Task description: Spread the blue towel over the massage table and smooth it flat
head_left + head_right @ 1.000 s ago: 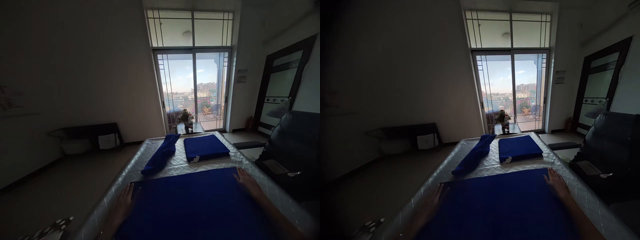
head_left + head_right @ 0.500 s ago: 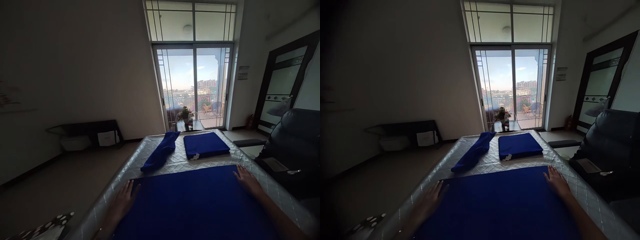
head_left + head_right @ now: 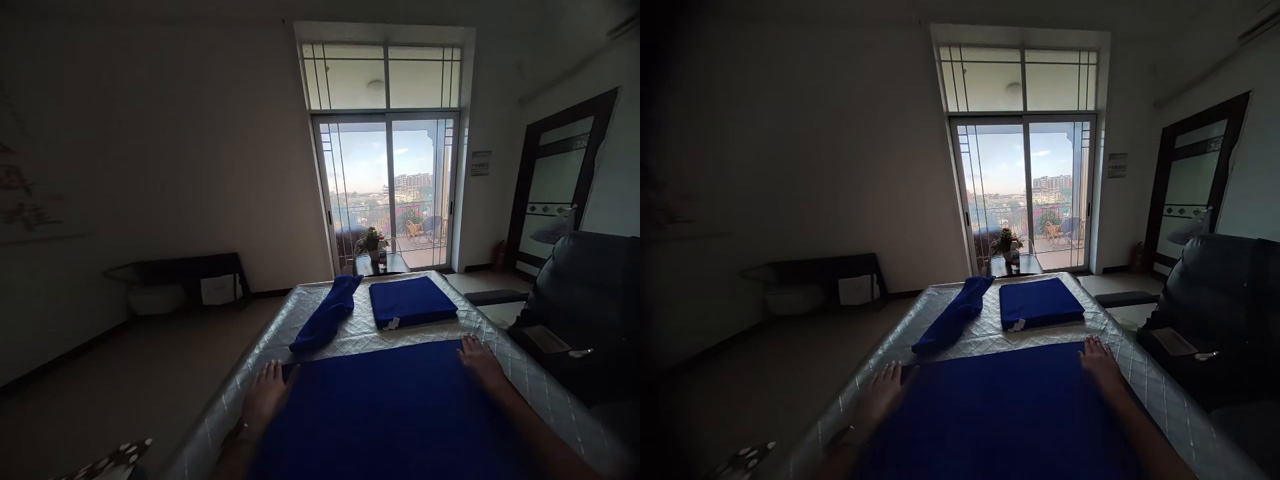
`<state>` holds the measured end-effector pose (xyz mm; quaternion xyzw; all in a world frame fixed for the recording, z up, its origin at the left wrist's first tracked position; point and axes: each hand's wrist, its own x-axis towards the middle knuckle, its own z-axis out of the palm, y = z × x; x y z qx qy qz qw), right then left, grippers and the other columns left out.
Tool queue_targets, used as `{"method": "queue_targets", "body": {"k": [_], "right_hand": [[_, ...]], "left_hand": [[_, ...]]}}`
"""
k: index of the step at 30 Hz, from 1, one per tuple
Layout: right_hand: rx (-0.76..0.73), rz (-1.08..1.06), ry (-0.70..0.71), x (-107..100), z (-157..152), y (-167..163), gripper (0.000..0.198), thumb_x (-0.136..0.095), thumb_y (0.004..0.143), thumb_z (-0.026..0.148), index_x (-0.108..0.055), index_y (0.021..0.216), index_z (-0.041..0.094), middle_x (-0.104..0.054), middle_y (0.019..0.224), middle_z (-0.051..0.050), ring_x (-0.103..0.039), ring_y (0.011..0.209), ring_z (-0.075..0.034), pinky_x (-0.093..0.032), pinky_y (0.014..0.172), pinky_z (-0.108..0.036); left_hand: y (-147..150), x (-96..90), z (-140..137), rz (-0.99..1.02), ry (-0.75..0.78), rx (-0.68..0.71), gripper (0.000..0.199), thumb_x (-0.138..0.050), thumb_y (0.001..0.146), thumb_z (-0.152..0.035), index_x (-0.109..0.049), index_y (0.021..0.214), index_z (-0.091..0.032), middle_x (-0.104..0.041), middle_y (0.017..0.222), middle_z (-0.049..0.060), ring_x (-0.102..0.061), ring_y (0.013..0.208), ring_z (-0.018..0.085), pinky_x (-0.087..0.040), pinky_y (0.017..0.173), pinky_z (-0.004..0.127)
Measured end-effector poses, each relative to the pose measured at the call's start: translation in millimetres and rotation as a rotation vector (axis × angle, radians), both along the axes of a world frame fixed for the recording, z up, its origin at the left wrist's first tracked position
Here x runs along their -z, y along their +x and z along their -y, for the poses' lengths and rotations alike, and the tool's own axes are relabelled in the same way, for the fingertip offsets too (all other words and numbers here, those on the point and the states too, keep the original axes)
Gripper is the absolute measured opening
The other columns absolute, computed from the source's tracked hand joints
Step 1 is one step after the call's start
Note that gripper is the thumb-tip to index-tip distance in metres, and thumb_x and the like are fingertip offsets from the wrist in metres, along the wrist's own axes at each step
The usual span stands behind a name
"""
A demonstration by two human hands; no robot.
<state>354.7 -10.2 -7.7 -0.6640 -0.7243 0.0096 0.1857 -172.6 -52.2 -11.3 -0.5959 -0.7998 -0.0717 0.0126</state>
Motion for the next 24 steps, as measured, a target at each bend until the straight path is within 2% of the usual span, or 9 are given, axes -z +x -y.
{"method": "queue_targets", "body": {"k": [2,3,5,7,10,13,19,22,24], "right_hand": [[-0.063,0.014,-0.031,-5,0,-34,0.062,-0.018,0.097,0.035,-0.044,0.15,0.018,-0.036,0.16,-0.009,-0.027,0.149,-0.027,-0.015,0.124,-0.046],[-0.103,0.02,-0.043,-5,-1,-55,0.061,-0.02,0.097,0.036,-0.044,0.15,0.014,-0.038,0.159,-0.011,-0.029,0.149,-0.027,-0.016,0.124,-0.046],[-0.205,0.03,-0.061,-3,-3,-99,0.062,-0.025,0.098,0.041,-0.044,0.149,0.013,-0.039,0.158,-0.01,-0.031,0.148,-0.026,-0.02,0.123,-0.041],[-0.327,0.048,-0.069,4,-3,-139,0.061,-0.023,0.099,0.042,-0.039,0.153,0.02,-0.035,0.159,-0.004,-0.03,0.148,-0.022,-0.022,0.122,-0.037],[-0.441,0.089,-0.068,19,-3,-175,0.059,-0.023,0.098,0.038,-0.023,0.157,0.037,-0.025,0.159,0.007,-0.026,0.149,-0.018,-0.023,0.12,-0.037],[-0.447,0.105,-0.073,31,-2,-183,0.062,-0.028,0.096,0.037,-0.015,0.157,0.043,-0.019,0.158,0.012,-0.024,0.149,-0.018,-0.022,0.12,-0.036],[-0.448,0.058,-0.112,30,2,-180,0.062,-0.026,0.098,0.034,-0.029,0.156,0.015,-0.024,0.163,-0.007,-0.022,0.151,-0.022,-0.017,0.124,-0.041],[-0.406,0.03,-0.154,24,1,-165,0.063,-0.022,0.099,0.04,-0.03,0.155,0.013,-0.028,0.162,-0.01,-0.022,0.151,-0.022,-0.017,0.124,-0.044],[-0.352,0.023,-0.169,22,-3,-140,0.065,-0.02,0.099,0.045,-0.03,0.155,0.015,-0.028,0.163,-0.009,-0.021,0.151,-0.022,-0.017,0.124,-0.045]], "left_hand": [[42,-9.6,-4,0.047,0.078,0.182,0.082,-0.018,0.097,-0.059,-0.045,0.145,0.001,-0.042,0.154,0.026,-0.03,0.148,0.04,-0.022,0.121,0.061],[67,-11.3,-7,0.072,0.088,0.29,0.079,-0.017,0.098,-0.057,-0.046,0.144,0.0,-0.043,0.153,0.025,-0.032,0.147,0.038,-0.024,0.122,0.058],[118,-8.6,-14,0.094,0.09,0.434,0.072,-0.018,0.099,-0.057,-0.052,0.143,-0.01,-0.048,0.153,0.017,-0.038,0.146,0.03,-0.029,0.123,0.046],[163,-0.3,-20,0.107,0.098,0.53,0.067,-0.02,0.1,-0.056,-0.051,0.145,-0.016,-0.046,0.155,0.013,-0.036,0.147,0.025,-0.031,0.123,0.04],[202,15.1,-25,0.117,0.109,0.6,0.06,-0.016,0.102,-0.045,-0.044,0.149,-0.019,-0.044,0.156,0.013,-0.034,0.148,0.024,-0.032,0.122,0.045],[211,27.3,-25,0.086,0.134,0.643,0.056,-0.017,0.102,-0.036,-0.042,0.15,-0.018,-0.046,0.154,0.016,-0.034,0.148,0.028,-0.032,0.121,0.054],[203,37.0,-27,0.067,0.166,0.646,0.057,-0.017,0.103,-0.037,-0.039,0.152,-0.017,-0.044,0.156,0.016,-0.033,0.148,0.029,-0.032,0.121,0.055],[186,35.4,-29,0.097,0.12,0.592,0.061,-0.019,0.102,-0.047,-0.038,0.153,-0.02,-0.042,0.157,0.015,-0.032,0.149,0.029,-0.031,0.122,0.053],[163,31.0,-27,0.094,0.08,0.544,0.061,-0.024,0.1,-0.05,-0.038,0.153,-0.021,-0.04,0.158,0.014,-0.029,0.149,0.029,-0.029,0.122,0.052]]}}
